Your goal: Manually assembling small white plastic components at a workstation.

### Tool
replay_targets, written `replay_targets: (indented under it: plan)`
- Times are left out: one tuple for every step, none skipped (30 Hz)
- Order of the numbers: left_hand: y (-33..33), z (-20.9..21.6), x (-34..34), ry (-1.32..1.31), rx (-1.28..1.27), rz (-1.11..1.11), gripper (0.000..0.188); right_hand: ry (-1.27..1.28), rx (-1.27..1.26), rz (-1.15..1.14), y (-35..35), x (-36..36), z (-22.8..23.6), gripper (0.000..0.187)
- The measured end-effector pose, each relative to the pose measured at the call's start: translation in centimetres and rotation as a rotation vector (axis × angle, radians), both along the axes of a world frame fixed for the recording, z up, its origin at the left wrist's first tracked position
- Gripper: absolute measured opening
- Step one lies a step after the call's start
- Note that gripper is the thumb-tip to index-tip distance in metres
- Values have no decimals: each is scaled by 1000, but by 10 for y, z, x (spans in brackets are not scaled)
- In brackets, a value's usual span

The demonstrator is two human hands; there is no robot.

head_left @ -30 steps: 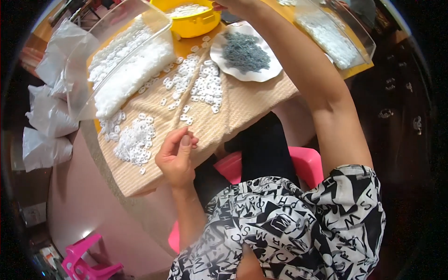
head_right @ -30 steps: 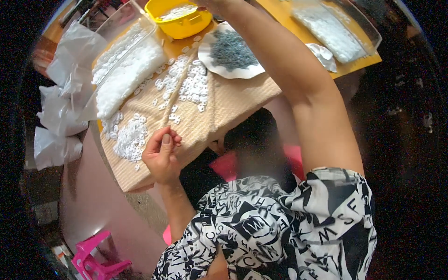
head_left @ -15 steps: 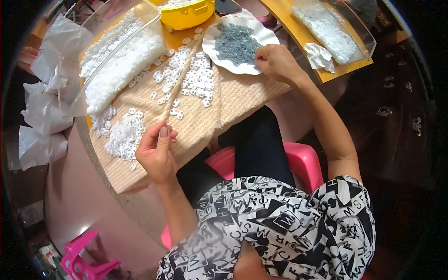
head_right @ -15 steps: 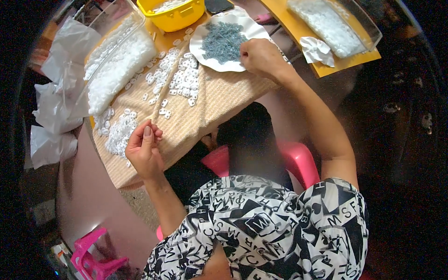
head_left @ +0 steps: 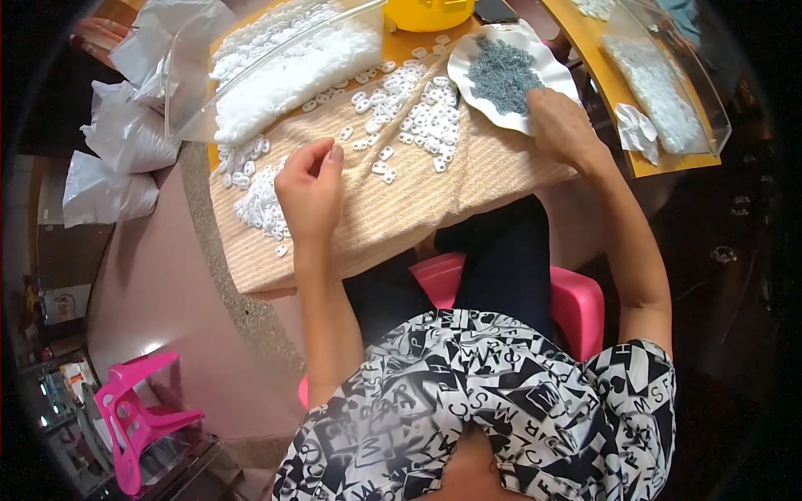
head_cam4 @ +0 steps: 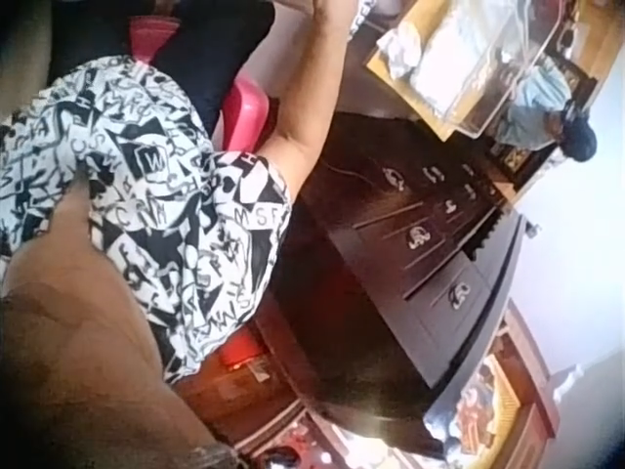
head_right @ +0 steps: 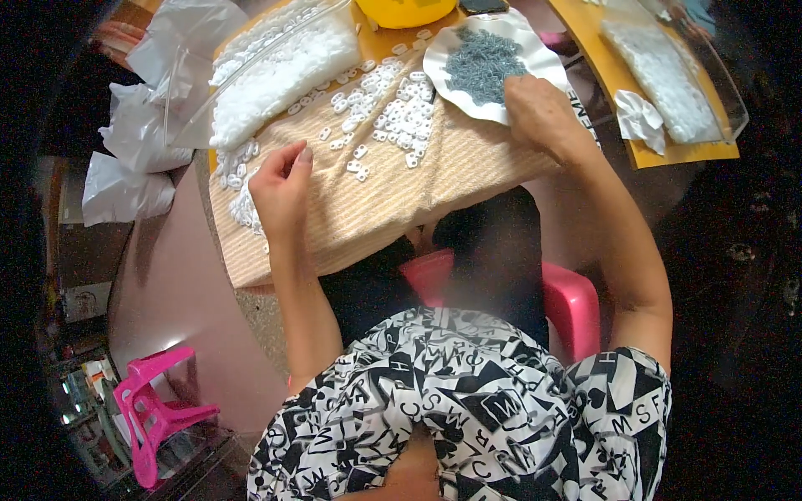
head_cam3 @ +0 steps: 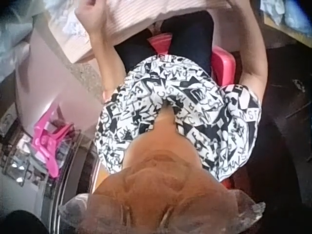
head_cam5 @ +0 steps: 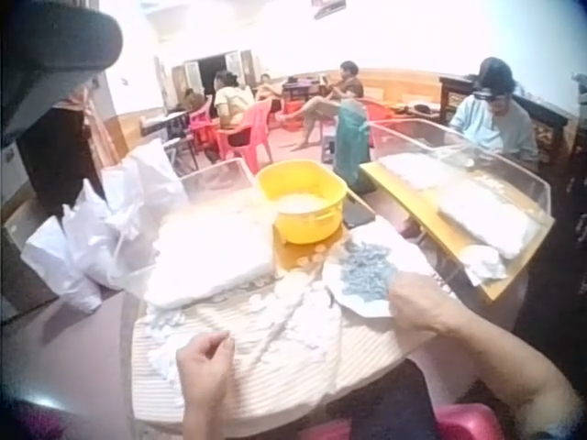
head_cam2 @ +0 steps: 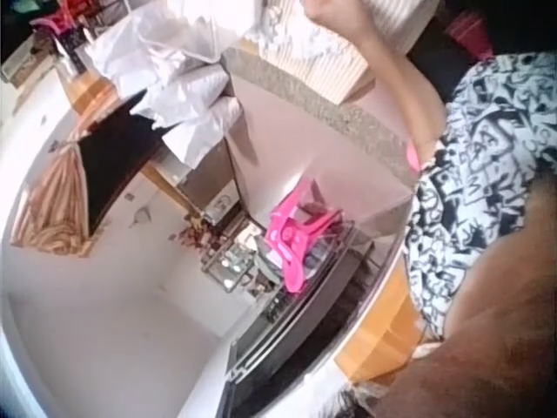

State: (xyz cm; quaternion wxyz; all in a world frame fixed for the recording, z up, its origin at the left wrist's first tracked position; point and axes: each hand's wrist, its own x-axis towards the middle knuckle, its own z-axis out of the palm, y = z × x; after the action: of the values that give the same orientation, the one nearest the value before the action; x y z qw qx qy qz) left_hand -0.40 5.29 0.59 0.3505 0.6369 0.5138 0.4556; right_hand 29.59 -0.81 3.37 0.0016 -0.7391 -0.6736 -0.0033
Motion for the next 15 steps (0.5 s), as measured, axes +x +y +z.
replay_targets:
  plan:
    - [9,0,2,35,17,11,15,-40,1,28,0,-2,4,14]
    - [19,-2,3,36,17,10,15,-38,2,28,-3,-2,6,14]
    - [30,-6,3,187,124,-10,13,14,67,33,-7,-1,8,12]
    - [39,-7,6,338,232,-34,12,66,131,35,-10,0,8,10]
    - [46,-7,9,402,300,-49,10,68,132,30,-11,2,7,10]
    - [49,-7,10,403,301,-53,10,134,187,-21,-12,4,5,8]
    - [51,-6,14,527,264,-86,10,197,241,-75,-13,6,3,7]
    - [52,-4,16,651,226,-118,11,196,241,-81,-15,7,2,7]
    - [53,-6,18,650,227,-123,11,243,266,-108,-15,7,2,8]
    - [53,-9,18,657,254,-135,11,289,290,-135,-16,6,2,10]
    - [54,-12,18,664,280,-145,11,288,290,-139,-18,1,4,10]
    - [53,-15,17,663,280,-147,11,504,332,-131,-21,-6,8,13]
    - [52,-16,19,610,349,-133,9,716,375,-130,-24,-9,11,17]
    - [51,-17,20,556,417,-118,8,885,360,-101,-25,-9,6,17]
    - [47,-18,20,549,417,-127,8,1124,292,-123,-28,-14,7,15]
